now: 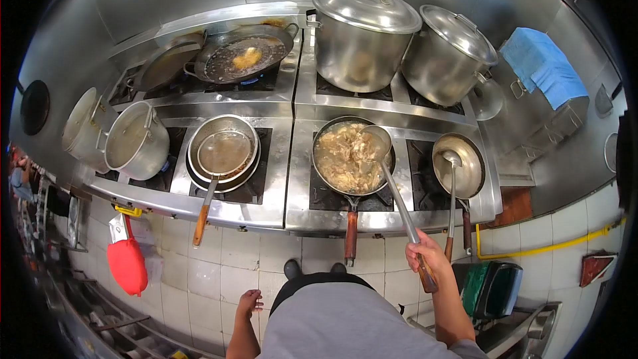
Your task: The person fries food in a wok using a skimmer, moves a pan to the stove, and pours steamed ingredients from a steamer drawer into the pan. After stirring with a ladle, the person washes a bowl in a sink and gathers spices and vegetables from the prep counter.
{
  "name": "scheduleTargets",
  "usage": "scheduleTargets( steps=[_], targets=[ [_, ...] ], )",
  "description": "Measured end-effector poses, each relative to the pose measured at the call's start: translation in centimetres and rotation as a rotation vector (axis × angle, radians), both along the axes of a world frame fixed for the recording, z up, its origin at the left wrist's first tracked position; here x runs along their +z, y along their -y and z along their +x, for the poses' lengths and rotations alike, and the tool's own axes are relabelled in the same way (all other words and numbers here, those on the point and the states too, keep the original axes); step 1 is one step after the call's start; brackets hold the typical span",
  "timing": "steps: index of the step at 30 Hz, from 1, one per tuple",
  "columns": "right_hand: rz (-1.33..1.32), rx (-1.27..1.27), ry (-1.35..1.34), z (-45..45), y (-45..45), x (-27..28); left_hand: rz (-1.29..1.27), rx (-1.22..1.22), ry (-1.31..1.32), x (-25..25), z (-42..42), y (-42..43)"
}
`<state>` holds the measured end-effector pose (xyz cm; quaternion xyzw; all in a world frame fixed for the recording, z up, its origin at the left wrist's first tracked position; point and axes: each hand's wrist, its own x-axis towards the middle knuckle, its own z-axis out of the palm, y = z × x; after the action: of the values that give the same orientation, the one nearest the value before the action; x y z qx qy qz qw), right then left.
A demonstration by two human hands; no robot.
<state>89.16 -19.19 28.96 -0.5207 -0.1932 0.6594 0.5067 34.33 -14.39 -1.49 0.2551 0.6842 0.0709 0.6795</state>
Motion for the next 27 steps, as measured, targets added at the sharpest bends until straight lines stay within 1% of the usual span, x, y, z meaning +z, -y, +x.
scheduleTargets(
  steps=[2,4,8,10,11,13,14,16,17,19,20,21,23,24,25,27],
  targets=[
    [0.002,-0.015,0.038,0.1,-0.2,-0.2,0.011,-0.021,-0.005,0.3,0.5,-0.8],
    [-0.027,-0.032,0.141,0.2,-0.7,-0.2,0.026,-0.045,-0.014,0.7,1.0,-1.5],
    [-0.072,-0.056,0.208,0.6,-1.2,-0.2,0.031,-0.054,-0.015,0.7,1.3,-1.9],
    [-0.095,-0.077,0.324,0.7,-1.3,0.1,0.038,0.011,0.005,0.7,1.3,-1.6],
    [-0.095,-0.077,0.323,0.7,-1.1,0.1,0.038,0.01,0.004,0.8,1.3,-1.4],
    [-0.111,-0.016,0.696,0.8,-0.6,0.2,0.003,0.025,-0.002,1.1,1.1,-1.0],
    [-0.112,-0.014,0.694,0.9,-0.2,0.7,0.001,0.026,-0.003,1.0,1.0,-0.8],
    [-0.142,0.04,0.824,1.0,1.0,2.5,-0.02,0.039,-0.016,0.7,0.5,-0.1],
    [-0.143,0.043,0.822,1.1,1.7,3.0,-0.021,0.041,-0.018,0.4,0.2,0.2],
    [-0.159,0.194,0.691,1.1,2.8,4.1,-0.041,0.033,-0.011,-0.2,-0.3,0.6],
    [-0.189,0.242,0.676,0.6,2.6,5.1,-0.04,0.033,-0.012,-0.2,-0.4,0.5],
    [-0.188,0.242,0.675,0.1,2.4,5.2,-0.047,0.003,-0.025,-0.2,-0.4,0.5],
    [-0.269,0.351,0.846,-0.6,2.0,5.3,-0.054,-0.026,-0.04,-0.1,-0.4,0.4],
    [-0.245,0.379,0.884,-0.8,2.0,4.3,-0.045,-0.025,-0.026,0.0,-0.3,0.1],
    [-0.244,0.381,0.885,-1.0,1.7,4.1,-0.036,-0.024,-0.013,0.1,-0.1,-0.1],
    [-0.273,0.405,0.756,-1.4,1.0,3.8,-0.011,-0.017,-0.01,0.2,0.4,-0.6]
  ],
)
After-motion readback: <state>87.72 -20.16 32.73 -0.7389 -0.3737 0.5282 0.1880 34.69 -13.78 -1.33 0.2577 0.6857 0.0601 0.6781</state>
